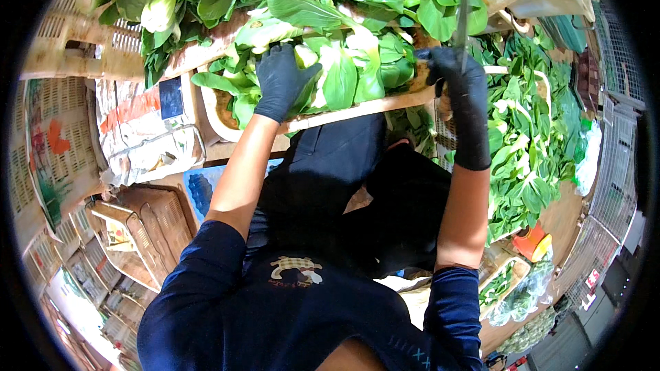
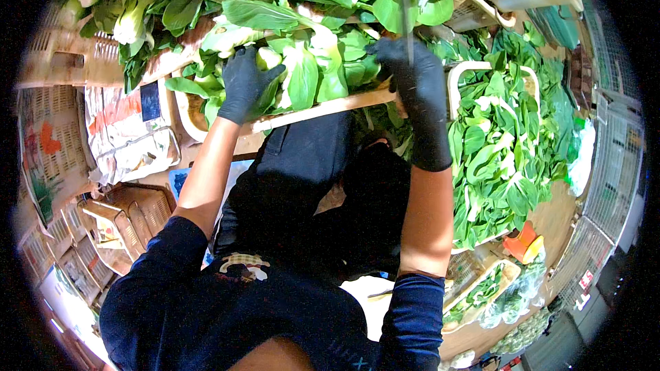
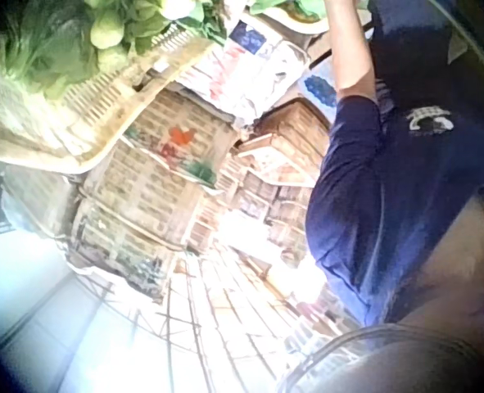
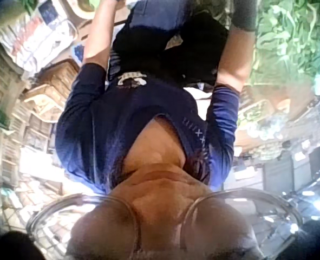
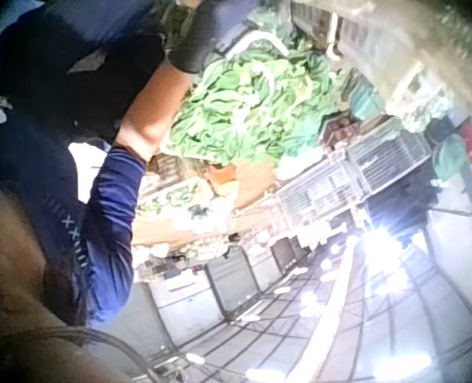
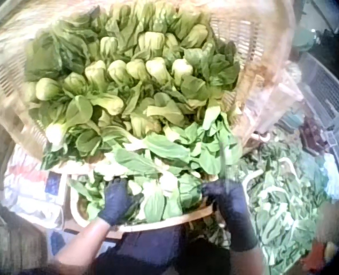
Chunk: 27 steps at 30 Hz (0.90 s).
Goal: The person trims the ends of bok choy using a knife while sitting among several crates of the vegetables.
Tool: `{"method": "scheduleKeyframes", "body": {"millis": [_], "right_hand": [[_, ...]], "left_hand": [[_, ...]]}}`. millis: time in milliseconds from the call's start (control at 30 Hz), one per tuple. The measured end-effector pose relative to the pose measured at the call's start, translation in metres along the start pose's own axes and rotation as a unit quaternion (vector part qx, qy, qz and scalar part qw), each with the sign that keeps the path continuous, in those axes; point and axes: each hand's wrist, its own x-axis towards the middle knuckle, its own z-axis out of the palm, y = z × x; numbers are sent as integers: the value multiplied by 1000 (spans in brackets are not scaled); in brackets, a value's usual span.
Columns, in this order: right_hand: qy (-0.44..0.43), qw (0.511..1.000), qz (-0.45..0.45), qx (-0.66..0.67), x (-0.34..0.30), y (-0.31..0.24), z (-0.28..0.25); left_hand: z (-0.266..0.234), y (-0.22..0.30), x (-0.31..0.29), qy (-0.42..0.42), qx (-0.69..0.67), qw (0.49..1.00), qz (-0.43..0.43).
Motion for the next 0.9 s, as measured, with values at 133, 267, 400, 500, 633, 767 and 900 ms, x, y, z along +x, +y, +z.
{"method": "scheduleKeyframes", "body": {"millis": [133, 267, 400, 500, 633, 767, 900], "right_hand": [[-58, 986, -47, -149, -3, 15, 31], [-83, 985, -101, -115, -12, 6, 69], [-106, 976, -190, -5, -9, -12, 80], [-101, 979, -177, -3, -7, -17, 87], [-65, 971, -224, -43, -7, -8, 99], [-135, 958, -207, -146, -16, -20, 85], [-108, 895, -276, -333, -17, -15, 80]], "left_hand": [[-33, -9, -18, 70, -192, 974, 94], [-86, 1, -27, -6, -487, 867, 107], [-121, 22, -21, -34, -596, 792, 126], [-121, 35, -20, -35, -688, 723, 55], [-104, 53, -25, 76, -586, 802, 83], [-113, 28, -26, -36, -608, 793, -5], [-119, 12, -33, -51, -462, 884, 52]]}}
